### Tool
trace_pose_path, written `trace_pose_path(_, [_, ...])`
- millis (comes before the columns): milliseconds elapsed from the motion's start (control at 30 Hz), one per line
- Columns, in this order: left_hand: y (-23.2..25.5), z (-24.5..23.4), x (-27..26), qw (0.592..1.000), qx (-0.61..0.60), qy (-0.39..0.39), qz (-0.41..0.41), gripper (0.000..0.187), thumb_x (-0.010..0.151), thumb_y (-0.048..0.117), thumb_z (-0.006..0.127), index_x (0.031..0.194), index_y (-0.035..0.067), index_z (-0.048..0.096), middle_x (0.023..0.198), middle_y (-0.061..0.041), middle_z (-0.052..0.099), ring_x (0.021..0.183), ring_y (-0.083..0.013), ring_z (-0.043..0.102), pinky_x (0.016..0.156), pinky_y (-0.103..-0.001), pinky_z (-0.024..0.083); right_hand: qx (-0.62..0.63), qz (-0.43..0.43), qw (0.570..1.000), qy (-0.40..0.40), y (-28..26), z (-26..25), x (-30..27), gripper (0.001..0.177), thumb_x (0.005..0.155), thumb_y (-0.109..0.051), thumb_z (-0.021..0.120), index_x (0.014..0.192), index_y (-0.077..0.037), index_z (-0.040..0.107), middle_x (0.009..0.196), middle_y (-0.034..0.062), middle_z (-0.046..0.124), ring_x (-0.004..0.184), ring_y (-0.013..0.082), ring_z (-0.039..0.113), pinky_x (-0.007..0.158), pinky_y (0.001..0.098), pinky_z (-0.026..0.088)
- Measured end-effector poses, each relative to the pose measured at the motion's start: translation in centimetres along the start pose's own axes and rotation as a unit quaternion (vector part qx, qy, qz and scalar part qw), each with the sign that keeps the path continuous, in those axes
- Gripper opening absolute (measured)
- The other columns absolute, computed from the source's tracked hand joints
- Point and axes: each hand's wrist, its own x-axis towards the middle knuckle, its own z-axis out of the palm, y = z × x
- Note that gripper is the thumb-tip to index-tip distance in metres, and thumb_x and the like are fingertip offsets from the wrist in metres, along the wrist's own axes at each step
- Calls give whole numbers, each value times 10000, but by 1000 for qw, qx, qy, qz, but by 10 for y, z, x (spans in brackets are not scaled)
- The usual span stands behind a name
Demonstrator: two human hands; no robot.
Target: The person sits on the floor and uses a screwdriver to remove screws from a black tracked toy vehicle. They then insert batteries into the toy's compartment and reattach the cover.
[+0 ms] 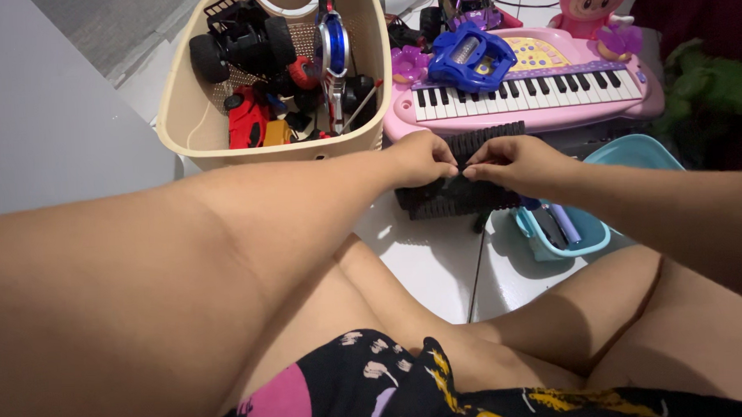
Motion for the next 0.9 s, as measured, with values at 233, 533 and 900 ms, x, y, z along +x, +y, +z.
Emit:
trace_pose_path(233, [3,-4,-1,1000,8,1,-9,227,801,285,820,958,122,808,961,-73,801,894,-198,757,844,-342,572,25,8,1000,-10,1,0,6,269,903,-313,745,1059,-94,742,856,-13,668,747,94,543,672,274,463])
trace_pose_path(533, [-4,-4,2,1000,15,-10,16,242,814,298,813,983,125,789,953,-66,783,912,-200,740,851,-349,559,-7,-12,1000,-19,3,0,11,263,919,-305,745,1070,-90,735,903,9,691,776,105,565,703,278,480])
trace_pose_path(900, [-10,-3,8,995,-60,-66,-49,299,849,402,764,939,123,820,881,-25,792,834,-139,696,805,-320,553,85,-5,996,-35,-2,-3,6,345,867,-208,761,1196,-112,720,1046,-12,731,912,81,626,769,265,489])
